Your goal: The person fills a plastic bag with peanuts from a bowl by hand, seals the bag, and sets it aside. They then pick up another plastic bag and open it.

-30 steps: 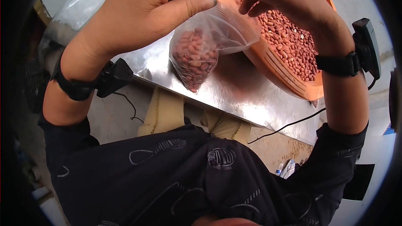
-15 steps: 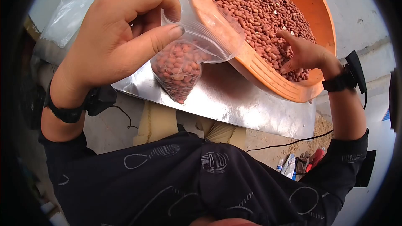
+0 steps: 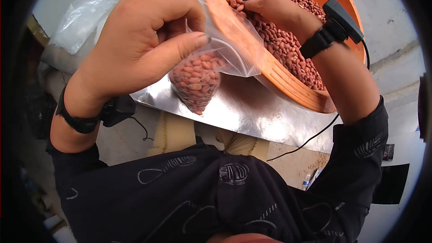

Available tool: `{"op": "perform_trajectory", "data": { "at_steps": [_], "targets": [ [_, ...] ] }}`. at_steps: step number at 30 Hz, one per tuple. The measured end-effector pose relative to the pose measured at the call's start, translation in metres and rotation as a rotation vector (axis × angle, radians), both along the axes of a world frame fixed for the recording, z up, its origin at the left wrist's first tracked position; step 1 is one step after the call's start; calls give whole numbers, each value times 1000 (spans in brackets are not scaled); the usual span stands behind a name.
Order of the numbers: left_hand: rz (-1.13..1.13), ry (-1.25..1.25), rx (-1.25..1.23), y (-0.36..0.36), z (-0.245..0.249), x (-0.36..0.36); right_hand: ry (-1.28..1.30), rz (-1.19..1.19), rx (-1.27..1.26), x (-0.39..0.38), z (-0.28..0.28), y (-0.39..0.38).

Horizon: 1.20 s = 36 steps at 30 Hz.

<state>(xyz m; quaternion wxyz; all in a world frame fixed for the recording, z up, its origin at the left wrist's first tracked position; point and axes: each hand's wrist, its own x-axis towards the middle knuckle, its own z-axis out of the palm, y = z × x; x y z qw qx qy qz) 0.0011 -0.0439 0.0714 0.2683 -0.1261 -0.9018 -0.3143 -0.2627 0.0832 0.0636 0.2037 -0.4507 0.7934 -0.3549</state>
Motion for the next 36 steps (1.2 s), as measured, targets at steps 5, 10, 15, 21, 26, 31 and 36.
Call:
{"op": "perform_trajectory", "data": {
  "at_steps": [5,10,15,21,26,31,36],
  "targets": [
    [-16,28,-7,-1,1,2,8,51,-35,-24,18,1],
    [-7,65,-33,-2,3,3,-99,85,-77,5,60,10],
    [-13,72,-7,-1,1,3,-232,294,63,76,91,5],
    [0,93,-39,-3,2,7,156,458,233,114,69,3],
    [13,37,1,-2,2,11,249,491,202,118,69,10],
    [36,48,5,-3,0,12,159,219,258,92,87,36],
    [12,64,18,-5,-3,15,241,20,811,39,69,85]
  ]
}}
